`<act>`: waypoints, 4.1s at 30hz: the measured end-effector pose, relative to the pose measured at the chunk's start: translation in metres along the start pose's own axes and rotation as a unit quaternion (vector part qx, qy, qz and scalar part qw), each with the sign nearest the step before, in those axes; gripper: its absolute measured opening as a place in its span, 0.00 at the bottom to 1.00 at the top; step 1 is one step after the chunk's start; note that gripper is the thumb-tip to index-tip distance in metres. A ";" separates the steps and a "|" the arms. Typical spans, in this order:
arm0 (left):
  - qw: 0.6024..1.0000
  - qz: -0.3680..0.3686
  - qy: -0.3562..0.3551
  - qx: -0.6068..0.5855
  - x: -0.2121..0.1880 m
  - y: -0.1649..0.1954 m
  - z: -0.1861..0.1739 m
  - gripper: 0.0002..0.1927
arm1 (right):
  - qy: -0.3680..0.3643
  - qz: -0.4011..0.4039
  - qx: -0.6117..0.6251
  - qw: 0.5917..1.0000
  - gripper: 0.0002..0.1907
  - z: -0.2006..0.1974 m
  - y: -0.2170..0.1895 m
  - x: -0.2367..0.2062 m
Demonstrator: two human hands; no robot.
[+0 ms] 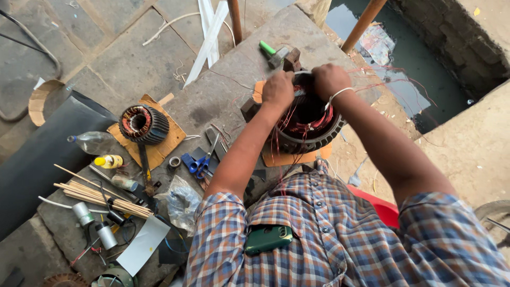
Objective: The person works on an electric motor stator on a stone workbench, pressing white insulation paper into the slots around the copper windings, tucking the paper and wires into place by hand, trimming excess wire with scissors, and tapping the windings with a hammer to seat them.
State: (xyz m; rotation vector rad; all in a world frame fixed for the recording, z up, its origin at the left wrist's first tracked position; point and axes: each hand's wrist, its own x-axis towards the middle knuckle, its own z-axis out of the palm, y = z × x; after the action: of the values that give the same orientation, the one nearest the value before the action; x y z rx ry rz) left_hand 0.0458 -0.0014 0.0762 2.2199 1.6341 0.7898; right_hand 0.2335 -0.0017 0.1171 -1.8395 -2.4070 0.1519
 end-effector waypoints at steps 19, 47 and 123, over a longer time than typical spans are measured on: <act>0.979 0.188 -0.035 -0.070 0.036 -0.009 0.013 0.09 | -0.104 0.096 0.046 0.989 0.11 0.030 0.044 -0.010; 0.975 -0.150 0.163 0.021 -0.036 0.011 0.016 0.10 | -0.080 -0.492 0.077 0.863 0.13 -0.002 -0.015 0.082; 0.905 -0.353 0.144 0.187 -0.047 0.062 0.030 0.11 | -0.145 -0.601 0.048 0.784 0.08 0.023 -0.023 0.123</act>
State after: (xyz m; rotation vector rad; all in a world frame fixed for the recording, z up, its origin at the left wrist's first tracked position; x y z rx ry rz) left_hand 0.1023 -0.0632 0.0711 1.5154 2.6877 0.6410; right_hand 0.1759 0.1105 0.1005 0.0367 -3.1401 0.4204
